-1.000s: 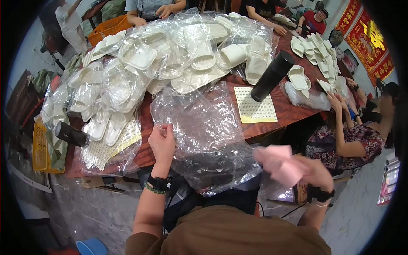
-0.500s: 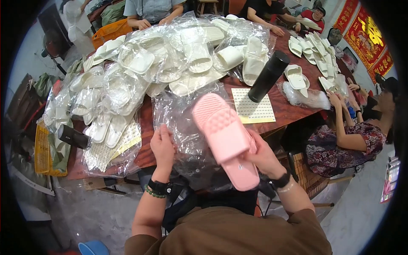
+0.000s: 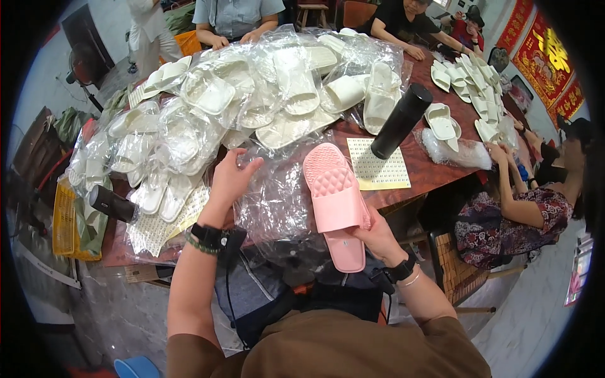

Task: The person is packaging pairs of sandals into plastic bags in a manufacturing setting.

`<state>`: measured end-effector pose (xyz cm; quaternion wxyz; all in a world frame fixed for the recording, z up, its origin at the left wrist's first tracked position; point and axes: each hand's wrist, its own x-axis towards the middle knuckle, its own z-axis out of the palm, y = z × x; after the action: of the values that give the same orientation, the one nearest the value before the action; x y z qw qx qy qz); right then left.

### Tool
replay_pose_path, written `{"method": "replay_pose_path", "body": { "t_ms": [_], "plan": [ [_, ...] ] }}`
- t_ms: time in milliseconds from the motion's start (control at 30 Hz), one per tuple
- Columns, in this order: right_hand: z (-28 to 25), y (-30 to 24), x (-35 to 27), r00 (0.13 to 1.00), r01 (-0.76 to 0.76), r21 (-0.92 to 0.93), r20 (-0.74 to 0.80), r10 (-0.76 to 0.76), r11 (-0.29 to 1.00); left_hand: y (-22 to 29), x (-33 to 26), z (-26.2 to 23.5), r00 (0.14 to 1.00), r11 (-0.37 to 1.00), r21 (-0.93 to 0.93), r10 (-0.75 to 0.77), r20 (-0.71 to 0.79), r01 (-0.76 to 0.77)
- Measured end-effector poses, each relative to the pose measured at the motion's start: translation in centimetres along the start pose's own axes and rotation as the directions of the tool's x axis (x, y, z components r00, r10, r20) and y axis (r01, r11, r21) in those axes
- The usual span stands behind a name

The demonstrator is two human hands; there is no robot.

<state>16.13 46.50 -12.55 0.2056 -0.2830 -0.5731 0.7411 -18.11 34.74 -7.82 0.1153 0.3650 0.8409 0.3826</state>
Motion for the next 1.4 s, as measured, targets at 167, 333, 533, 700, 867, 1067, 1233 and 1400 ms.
{"method": "replay_pose_path", "body": {
  "t_ms": [167, 333, 533, 700, 867, 1067, 1233, 1400],
  "plan": [
    [1.0, -1.7, -1.4, 0.999, -0.032, 0.053, 0.043, 0.030, 0.998, -3.4, 1.1, 2.5, 0.995, 0.979, -0.182, -0.077, 0.058, 0.087],
    [3.2, -1.1, -1.2, 0.996, 0.031, 0.075, 0.078, -0.036, 0.997, -2.0, 1.0, 3.8, 1.000, 0.970, -0.241, -0.014, 0.024, 0.019],
    [3.2, 2.1, 1.2, 0.999, -0.046, 0.326, 0.020, 0.041, 0.944, -4.6, 4.4, 2.7, 0.991, 0.787, -0.601, -0.098, 0.096, 0.136],
    [4.1, 3.1, 2.1, 0.999, -0.046, 0.173, -0.004, 0.048, 0.984, -8.6, 6.2, 1.5, 0.931, 0.971, -0.039, 0.212, -0.296, -0.234],
    [4.3, 3.1, 2.2, 0.998, -0.045, 0.205, -0.035, 0.053, 0.978, -4.5, 4.6, 0.6, 0.859, 0.934, 0.264, 0.331, -0.391, -0.240],
    [3.9, 4.4, 2.9, 0.999, -0.041, 0.371, 0.005, 0.042, 0.928, -4.7, 4.2, -0.2, 0.909, 0.909, 0.363, 0.314, -0.273, -0.204],
    [3.6, 2.0, 2.5, 0.988, -0.130, 0.386, -0.028, 0.152, 0.913, -6.2, 2.8, -0.9, 0.981, 0.845, -0.514, -0.063, 0.181, 0.149],
    [3.1, 1.1, 2.4, 0.986, -0.146, 0.388, -0.022, 0.168, 0.910, -5.0, -0.3, -3.9, 0.942, 0.633, -0.720, -0.045, 0.331, 0.284]
  ]
}}
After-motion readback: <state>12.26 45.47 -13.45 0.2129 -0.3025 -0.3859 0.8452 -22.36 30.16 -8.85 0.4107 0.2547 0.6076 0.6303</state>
